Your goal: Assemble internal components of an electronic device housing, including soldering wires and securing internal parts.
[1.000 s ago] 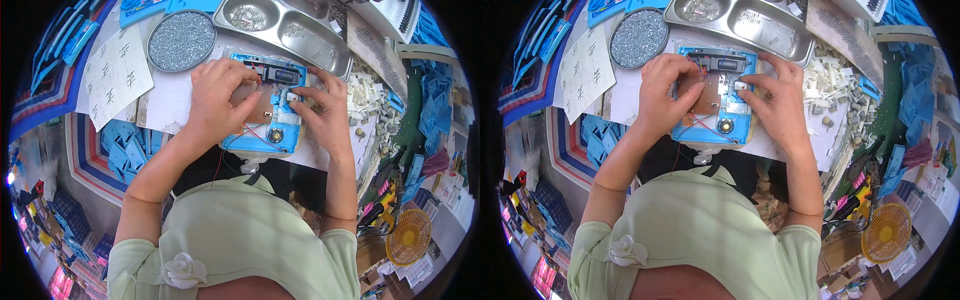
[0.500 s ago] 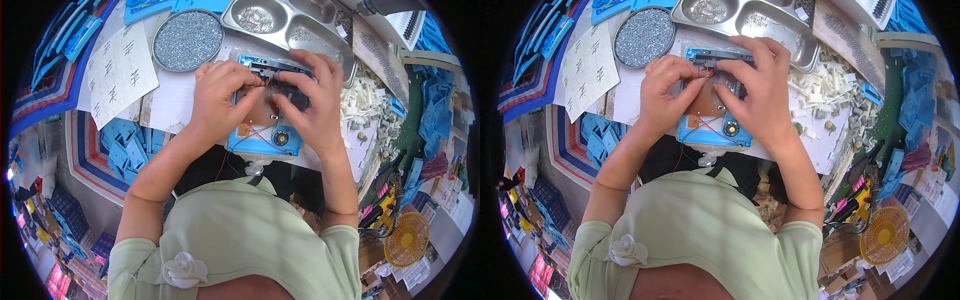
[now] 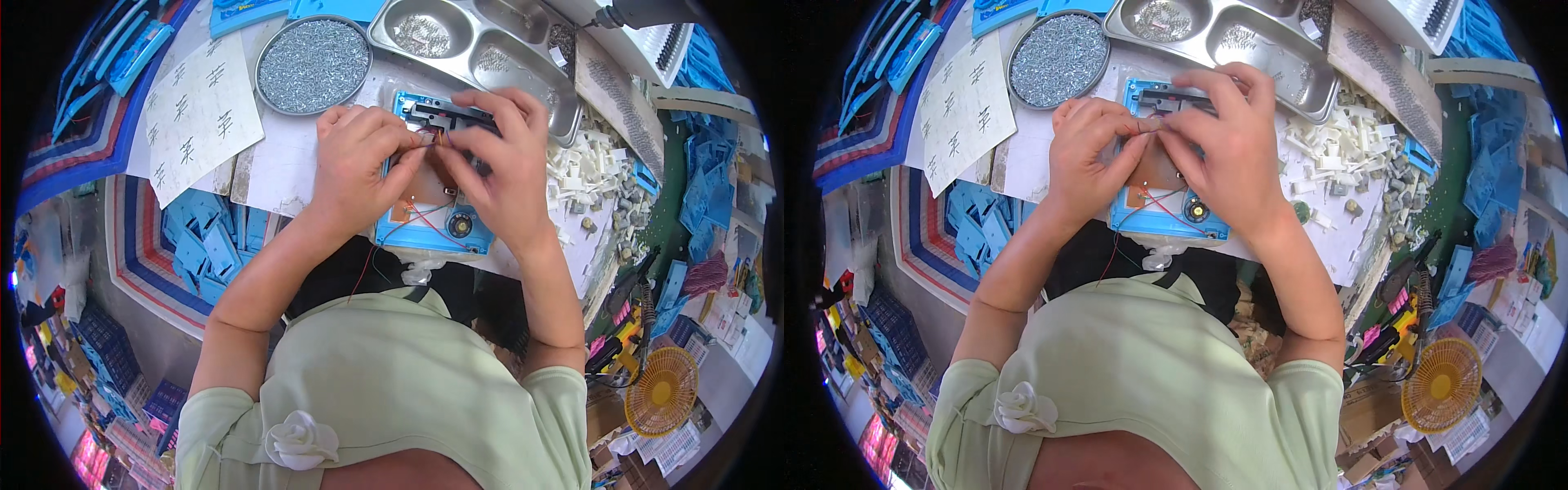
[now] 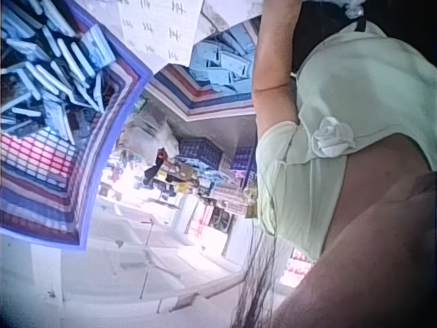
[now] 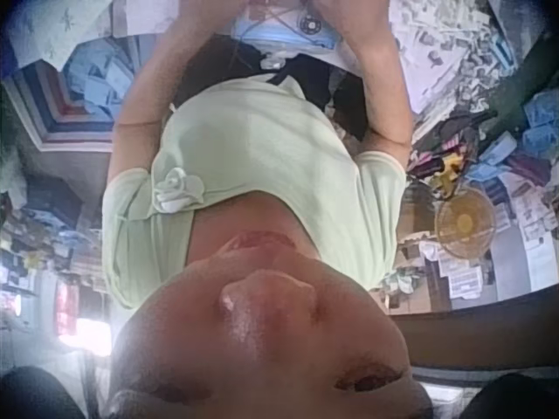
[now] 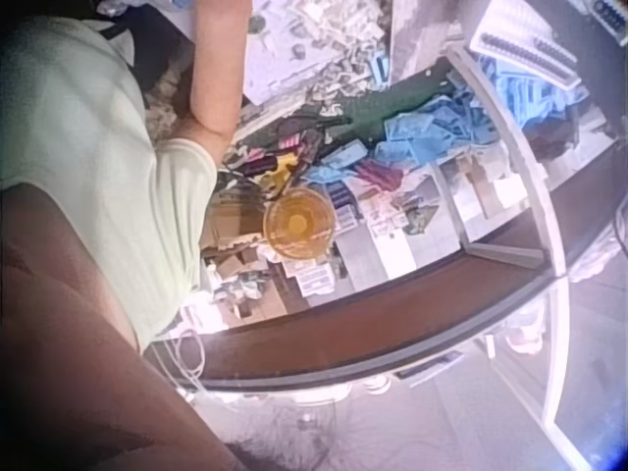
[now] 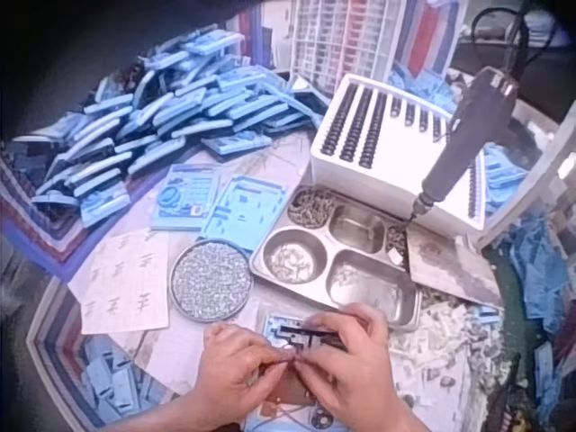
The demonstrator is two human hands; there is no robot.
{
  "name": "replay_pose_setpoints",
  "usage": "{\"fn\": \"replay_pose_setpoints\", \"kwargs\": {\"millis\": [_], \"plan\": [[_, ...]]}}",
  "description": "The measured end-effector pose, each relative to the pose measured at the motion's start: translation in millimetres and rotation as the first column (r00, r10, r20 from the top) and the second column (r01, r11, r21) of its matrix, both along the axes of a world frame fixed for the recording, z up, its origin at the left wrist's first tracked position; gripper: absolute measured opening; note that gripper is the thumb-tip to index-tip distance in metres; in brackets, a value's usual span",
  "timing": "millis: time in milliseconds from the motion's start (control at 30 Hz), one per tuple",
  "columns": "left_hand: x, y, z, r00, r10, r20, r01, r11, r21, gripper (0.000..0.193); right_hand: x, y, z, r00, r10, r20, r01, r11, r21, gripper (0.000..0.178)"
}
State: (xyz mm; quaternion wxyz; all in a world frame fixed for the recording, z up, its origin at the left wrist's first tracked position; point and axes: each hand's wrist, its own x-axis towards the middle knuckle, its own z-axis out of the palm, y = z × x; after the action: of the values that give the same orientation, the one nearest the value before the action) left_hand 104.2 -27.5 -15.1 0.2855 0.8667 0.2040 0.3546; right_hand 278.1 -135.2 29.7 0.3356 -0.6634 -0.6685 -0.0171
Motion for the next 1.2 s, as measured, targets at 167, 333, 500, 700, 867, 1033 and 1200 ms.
{"fn": "replay_pose_setpoints", "kwargs": {"millis": [167, 333, 500, 700, 867, 1033, 1200], "plan": [[-1.3, -0.4, -4.6, 0.977, 0.139, -0.162, -0.127, 0.988, 0.084, 0.016, 1.3, -33.5, -5.2, 0.989, -0.111, 0.092, 0.118, 0.99, -0.072, 0.018], [5.2, -11.6, 12.9, 0.983, 0.182, 0.01, -0.182, 0.978, 0.103, 0.031, 13.1, -36.4, -20.6, 0.972, -0.212, -0.1, 0.213, 0.977, 0.003, 0.017], [8.8, -35.8, 49.8, 0.958, -0.251, 0.138, 0.274, 0.943, -0.187, 0.041, 9.9, -40.0, -26.4, 0.938, -0.159, -0.309, 0.2, 0.974, 0.105, 0.017], [42.2, -25.1, 34.2, 0.951, -0.302, -0.065, 0.245, 0.866, -0.435, 0.021, 10.5, -43.4, -20.0, 0.862, -0.119, -0.493, 0.194, 0.975, 0.104, 0.017], [47.0, -17.1, 36.2, 0.937, -0.344, -0.056, 0.249, 0.773, -0.583, 0.012, 16.0, -48.7, -22.7, 0.861, -0.144, -0.487, 0.204, 0.976, 0.072, 0.016], [49.8, -20.6, 32.8, 0.95, -0.306, -0.067, 0.294, 0.945, -0.145, 0.01, 29.4, -116.5, -12.0, 0.831, -0.353, -0.43, 0.449, 0.882, 0.144, 0.017], [49.7, -19.2, 32.0, 0.953, -0.276, -0.126, 0.287, 0.955, 0.077, 0.009, 13.9, -284.8, 9.4, 0.333, -0.481, -0.811, 0.879, 0.469, 0.083, 0.012]]}}
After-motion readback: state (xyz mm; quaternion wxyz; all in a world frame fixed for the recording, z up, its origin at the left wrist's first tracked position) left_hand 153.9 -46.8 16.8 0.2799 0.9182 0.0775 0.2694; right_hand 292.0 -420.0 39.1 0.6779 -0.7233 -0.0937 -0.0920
